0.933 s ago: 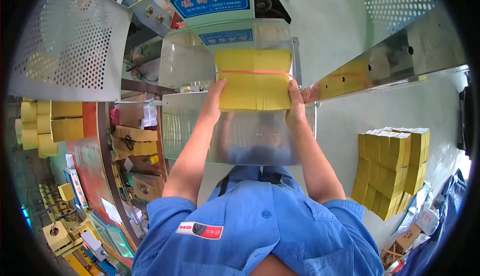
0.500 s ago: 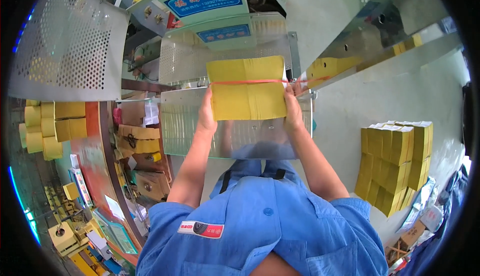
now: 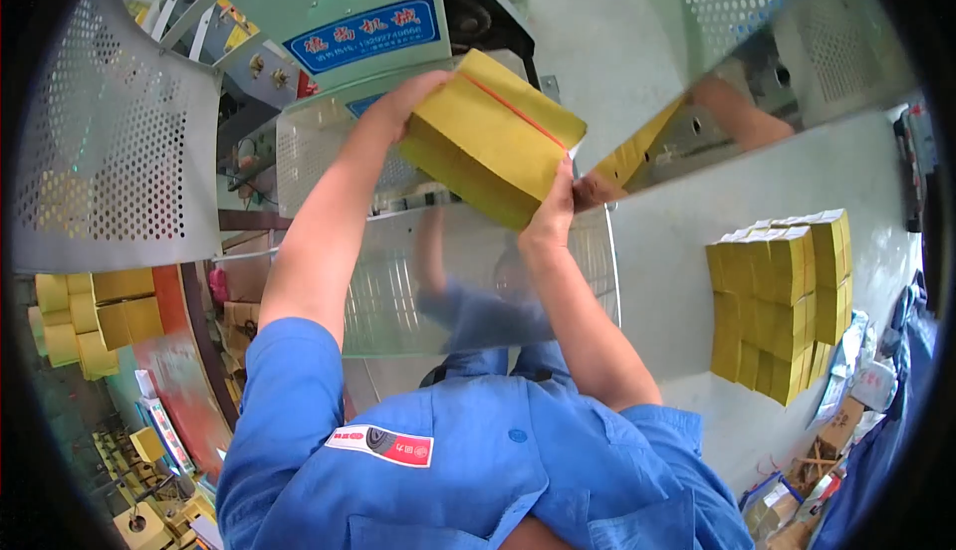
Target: Strapping stacks of yellow paper using an industrial strapping machine.
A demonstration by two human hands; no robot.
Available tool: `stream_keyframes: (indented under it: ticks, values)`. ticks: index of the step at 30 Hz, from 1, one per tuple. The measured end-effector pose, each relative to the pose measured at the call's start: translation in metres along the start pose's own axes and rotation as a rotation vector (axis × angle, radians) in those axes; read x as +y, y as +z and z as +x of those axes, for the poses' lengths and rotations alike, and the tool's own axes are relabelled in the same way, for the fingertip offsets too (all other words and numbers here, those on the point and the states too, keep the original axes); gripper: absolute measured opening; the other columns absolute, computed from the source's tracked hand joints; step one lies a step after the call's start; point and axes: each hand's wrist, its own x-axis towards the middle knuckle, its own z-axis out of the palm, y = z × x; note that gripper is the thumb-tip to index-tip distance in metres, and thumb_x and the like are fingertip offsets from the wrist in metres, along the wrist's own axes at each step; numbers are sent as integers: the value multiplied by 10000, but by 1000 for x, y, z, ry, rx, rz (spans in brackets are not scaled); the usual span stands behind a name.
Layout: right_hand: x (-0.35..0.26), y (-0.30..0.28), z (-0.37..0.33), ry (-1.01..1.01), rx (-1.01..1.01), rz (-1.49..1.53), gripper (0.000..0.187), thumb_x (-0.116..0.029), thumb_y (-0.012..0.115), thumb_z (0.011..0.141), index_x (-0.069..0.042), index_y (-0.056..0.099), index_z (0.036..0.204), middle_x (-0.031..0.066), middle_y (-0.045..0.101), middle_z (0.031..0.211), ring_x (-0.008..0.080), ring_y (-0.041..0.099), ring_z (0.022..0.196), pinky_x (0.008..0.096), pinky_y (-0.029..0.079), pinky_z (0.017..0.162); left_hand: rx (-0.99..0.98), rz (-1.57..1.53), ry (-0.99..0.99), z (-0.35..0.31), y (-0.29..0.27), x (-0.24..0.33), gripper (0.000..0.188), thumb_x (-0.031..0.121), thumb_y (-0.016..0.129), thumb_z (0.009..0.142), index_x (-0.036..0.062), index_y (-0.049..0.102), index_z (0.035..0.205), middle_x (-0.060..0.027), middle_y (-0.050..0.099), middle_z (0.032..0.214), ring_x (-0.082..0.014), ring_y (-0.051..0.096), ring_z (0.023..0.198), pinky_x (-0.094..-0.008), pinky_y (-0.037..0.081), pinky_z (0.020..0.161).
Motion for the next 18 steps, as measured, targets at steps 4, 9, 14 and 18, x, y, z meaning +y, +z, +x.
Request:
stream_keyframes:
  ticks: [4,9,14,18]
  values:
    - [-14,29,6,6,-98,62,494,-423,379,1005,-80,479,1347,80,560,1296,236,548,1177,371,446,991,-16,39,-68,35,3,19,397,383,487,959,85,648,1166,-47,704,1097,-149,681,938,-324,535,823]
    - [-13,32,25,10,-134,96,490,-414,384,1007,-71,478,1344,91,564,1283,252,557,1158,372,456,978,-62,72,-114,75,-14,15,469,422,472,940,72,621,1215,-106,675,1170,-205,663,1013,-385,525,880]
    - [-15,35,13,-83,-82,2,471,-388,373,1018,-78,463,1362,99,548,1307,261,553,1168,374,466,967,-161,46,-81,77,-16,15,462,405,489,942,54,626,1209,-93,687,1149,-186,674,979,-347,524,869]
    - [-15,48,14,-135,30,22,486,-385,373,1011,-56,462,1358,102,536,1299,241,533,1190,377,432,995,-241,98,-96,94,-13,35,479,405,484,944,28,618,1208,-112,684,1152,-192,674,981,-351,520,886]
